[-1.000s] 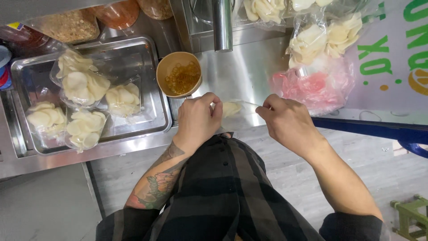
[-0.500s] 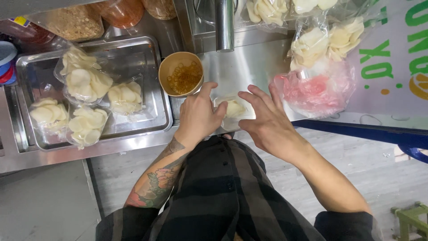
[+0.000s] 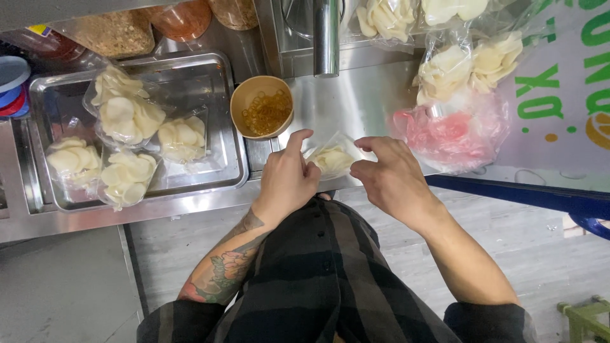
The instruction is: Packing snacks into plastic bags at a shop counter.
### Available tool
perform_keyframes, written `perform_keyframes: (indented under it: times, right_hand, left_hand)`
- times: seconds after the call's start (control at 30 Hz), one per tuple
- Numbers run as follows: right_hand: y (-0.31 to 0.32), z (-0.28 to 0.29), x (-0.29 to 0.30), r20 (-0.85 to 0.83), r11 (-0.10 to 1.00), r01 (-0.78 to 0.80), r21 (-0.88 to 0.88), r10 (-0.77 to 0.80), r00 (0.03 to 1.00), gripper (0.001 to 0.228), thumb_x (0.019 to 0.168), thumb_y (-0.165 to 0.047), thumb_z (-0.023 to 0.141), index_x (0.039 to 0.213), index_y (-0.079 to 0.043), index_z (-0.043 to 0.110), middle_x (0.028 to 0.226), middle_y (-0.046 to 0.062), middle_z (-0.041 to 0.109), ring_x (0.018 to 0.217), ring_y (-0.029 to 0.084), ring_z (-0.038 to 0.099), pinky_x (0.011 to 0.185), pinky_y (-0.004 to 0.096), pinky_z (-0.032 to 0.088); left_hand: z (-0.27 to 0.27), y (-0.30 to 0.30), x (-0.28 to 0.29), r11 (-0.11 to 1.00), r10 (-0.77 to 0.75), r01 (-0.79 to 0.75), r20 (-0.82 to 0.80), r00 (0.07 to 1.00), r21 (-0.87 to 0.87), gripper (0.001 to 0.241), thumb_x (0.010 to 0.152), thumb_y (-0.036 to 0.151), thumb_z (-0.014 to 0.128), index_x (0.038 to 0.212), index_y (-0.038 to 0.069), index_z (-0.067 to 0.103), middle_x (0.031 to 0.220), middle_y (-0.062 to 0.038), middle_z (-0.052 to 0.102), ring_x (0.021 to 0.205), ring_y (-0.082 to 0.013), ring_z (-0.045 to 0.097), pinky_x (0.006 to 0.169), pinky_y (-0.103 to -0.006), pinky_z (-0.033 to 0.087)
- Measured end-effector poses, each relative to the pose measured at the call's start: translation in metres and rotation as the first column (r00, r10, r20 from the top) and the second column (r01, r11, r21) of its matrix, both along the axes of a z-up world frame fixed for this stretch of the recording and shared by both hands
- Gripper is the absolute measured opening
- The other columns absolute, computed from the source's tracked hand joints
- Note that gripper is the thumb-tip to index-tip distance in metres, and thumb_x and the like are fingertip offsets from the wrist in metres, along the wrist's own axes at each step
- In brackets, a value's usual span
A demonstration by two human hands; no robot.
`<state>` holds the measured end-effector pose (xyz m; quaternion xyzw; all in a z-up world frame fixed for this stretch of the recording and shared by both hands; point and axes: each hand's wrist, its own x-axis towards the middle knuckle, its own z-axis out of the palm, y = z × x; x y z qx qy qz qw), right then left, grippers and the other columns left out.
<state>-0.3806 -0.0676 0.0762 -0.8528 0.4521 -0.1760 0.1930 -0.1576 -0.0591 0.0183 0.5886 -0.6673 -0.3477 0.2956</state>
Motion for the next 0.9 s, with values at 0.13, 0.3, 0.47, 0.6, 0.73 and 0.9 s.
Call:
perform_keyframes:
  times: [0.13, 0.3, 0.47, 0.6, 0.73, 0.9]
  right_hand:
    - [0.0, -0.001, 0.003, 0.002, 1.0, 0.011, 0.005, -0.011, 1.0, 0.01, 0.078, -0.006, 0.078, 0.088, -0.007, 0.078, 0.124, 0.013, 0.066, 0.113, 0.032, 0.063, 0.093, 0.045, 0.048]
    - [0.0, -0.001, 0.003, 0.025, 1.0, 0.001, 0.011, -0.001, 1.0, 0.012, 0.078, -0.007, 0.079, 0.089, -0.008, 0.078, 0.125, 0.013, 0.065, 0.113, 0.031, 0.062, 0.094, 0.045, 0.049]
    - [0.002, 0.002, 0.006, 0.025, 1.0, -0.025, 0.013, 0.024, 0.999, 0.014, 0.075, -0.002, 0.077, 0.087, -0.008, 0.078, 0.126, 0.013, 0.064, 0.115, 0.032, 0.061, 0.094, 0.045, 0.047]
    - [-0.001, 0.001, 0.01, 0.056, 0.998, -0.055, 0.02, 0.054, 0.997, 0.016, 0.071, 0.0, 0.076, 0.085, -0.007, 0.076, 0.128, 0.014, 0.064, 0.117, 0.033, 0.06, 0.096, 0.046, 0.047]
    - [0.01, -0.033, 0.03, 0.071, 1.0, 0.027, 0.013, -0.028, 0.997, 0.015, 0.075, 0.001, 0.075, 0.088, -0.006, 0.075, 0.129, 0.012, 0.065, 0.118, 0.029, 0.061, 0.101, 0.045, 0.048]
    - [0.055, -0.039, 0.037, 0.162, 0.958, 0.069, -0.277, -0.024, 0.986, 0.042, 0.076, -0.002, 0.074, 0.117, -0.01, 0.072, 0.135, 0.015, 0.058, 0.136, 0.038, 0.053, 0.118, 0.061, 0.035]
  left_hand:
    - [0.005, -0.001, 0.01, 0.992, -0.018, 0.027, -0.073, 0.997, 0.126, 0.056, 0.086, 0.01, 0.071, 0.139, 0.005, 0.054, 0.06, -0.007, 0.062, 0.056, -0.0258, 0.07, 0.058, -0.0389, 0.056]
    - [0.001, -0.017, 0.057, 0.876, -0.214, 0.231, -0.088, 0.973, 0.423, 0.122, 0.058, 0.044, 0.093, 0.16, 0.014, 0.034, 0.118, -0.017, 0.065, 0.097, -0.0325, 0.069, 0.079, -0.0405, 0.063]
    - [-0.046, -0.025, 0.054, 0.902, -0.432, 0.415, 0.203, 0.879, 0.123, 0.159, 0.042, 0.062, 0.096, 0.155, -0.004, 0.006, 0.16, -0.032, 0.014, 0.148, -0.0429, 0.014, 0.117, -0.0578, 0.02]
    - [-0.079, -0.043, 0.005, 0.819, -0.557, 0.507, -0.163, 0.814, -0.267, 0.159, 0.054, 0.072, 0.085, 0.159, -0.004, -0.008, 0.166, -0.032, -0.004, 0.156, -0.0373, -0.008, 0.125, -0.0578, 0.002]
    - [-0.079, -0.053, -0.049, 0.755, -0.654, 0.591, -0.27, 0.707, -0.283, 0.107, 0.078, 0.05, 0.084, 0.159, 0.002, 0.034, 0.169, -0.03, 0.024, 0.159, -0.0332, 0.004, 0.128, -0.0574, 0.002]
    - [-0.096, -0.061, -0.061, 0.967, -0.156, 0.253, -0.804, 0.574, -0.007, 0.033, 0.108, 0.024, 0.054, 0.102, -0.001, 0.074, 0.102, -0.016, 0.078, 0.114, -0.0254, 0.07, 0.129, -0.0495, 0.032]
